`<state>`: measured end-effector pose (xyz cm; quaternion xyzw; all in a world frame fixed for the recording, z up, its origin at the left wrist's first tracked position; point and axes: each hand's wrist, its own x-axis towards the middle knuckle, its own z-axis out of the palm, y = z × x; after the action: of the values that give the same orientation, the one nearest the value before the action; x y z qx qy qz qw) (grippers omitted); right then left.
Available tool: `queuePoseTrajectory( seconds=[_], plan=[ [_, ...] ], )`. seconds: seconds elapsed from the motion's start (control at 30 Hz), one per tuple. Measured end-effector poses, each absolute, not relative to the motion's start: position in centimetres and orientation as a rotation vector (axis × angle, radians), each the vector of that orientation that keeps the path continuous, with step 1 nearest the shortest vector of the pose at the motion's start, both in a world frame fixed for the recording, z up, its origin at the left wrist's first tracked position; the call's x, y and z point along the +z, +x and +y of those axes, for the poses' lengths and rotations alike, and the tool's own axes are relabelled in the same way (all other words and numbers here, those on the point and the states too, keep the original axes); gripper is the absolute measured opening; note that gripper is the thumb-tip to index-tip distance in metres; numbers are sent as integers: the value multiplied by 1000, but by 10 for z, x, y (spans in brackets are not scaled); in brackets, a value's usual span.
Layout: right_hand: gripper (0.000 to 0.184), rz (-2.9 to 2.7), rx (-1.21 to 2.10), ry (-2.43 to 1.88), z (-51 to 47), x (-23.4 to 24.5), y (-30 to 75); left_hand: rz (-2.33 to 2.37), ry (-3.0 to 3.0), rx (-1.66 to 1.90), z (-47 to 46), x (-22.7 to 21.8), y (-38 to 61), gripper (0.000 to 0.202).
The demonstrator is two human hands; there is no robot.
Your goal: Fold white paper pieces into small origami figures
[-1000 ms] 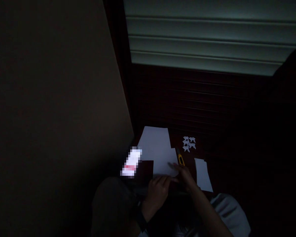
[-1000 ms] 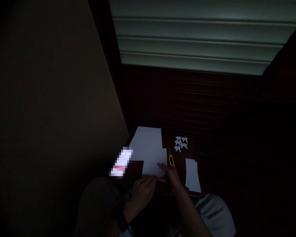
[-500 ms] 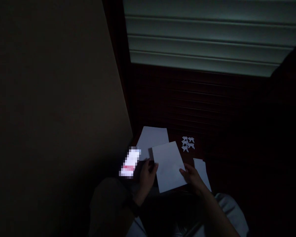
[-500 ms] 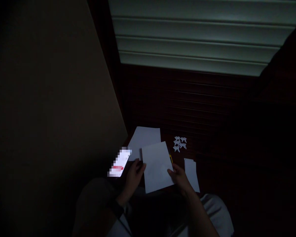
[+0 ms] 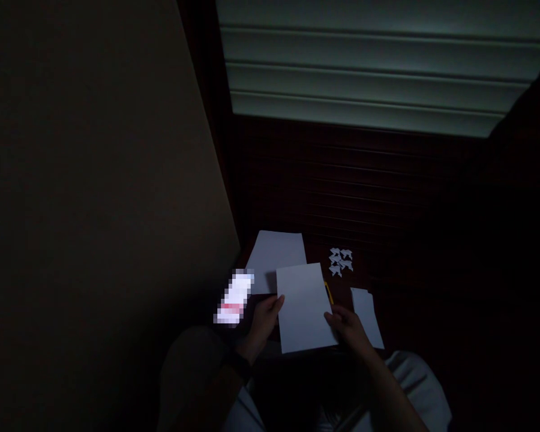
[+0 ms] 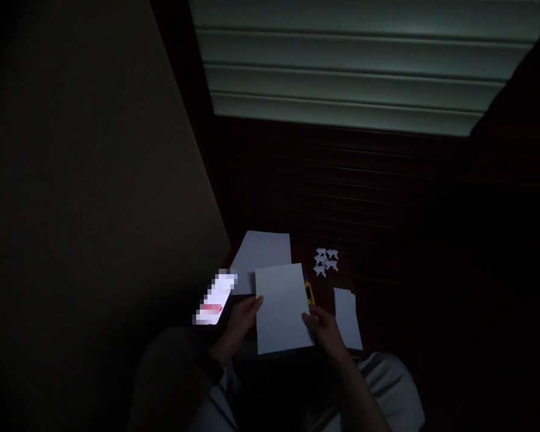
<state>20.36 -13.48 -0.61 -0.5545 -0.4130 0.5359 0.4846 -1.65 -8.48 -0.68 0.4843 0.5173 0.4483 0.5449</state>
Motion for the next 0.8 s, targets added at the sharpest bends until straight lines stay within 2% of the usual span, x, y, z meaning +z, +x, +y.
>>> queuePoseTrajectory(
  seconds=[0.13,0.33,0.43,0.8],
  plan=[
    [39,-1148,1011,-1492,-133,-15,211,1305,1174,1095,-81,-7,-20,43],
    [36,-1431,297,-1811,-137,-20,213,1322,1270,1078,-77,-13,-26,42],
    [39,-1589,44,-1924,-136,-19,208,1324,1266,1085,-76,-14,-28,43],
    [38,-1801,-135,-2190,-125,-21,193,1394,1189,1099,-81,2,-28,44]
  ],
)
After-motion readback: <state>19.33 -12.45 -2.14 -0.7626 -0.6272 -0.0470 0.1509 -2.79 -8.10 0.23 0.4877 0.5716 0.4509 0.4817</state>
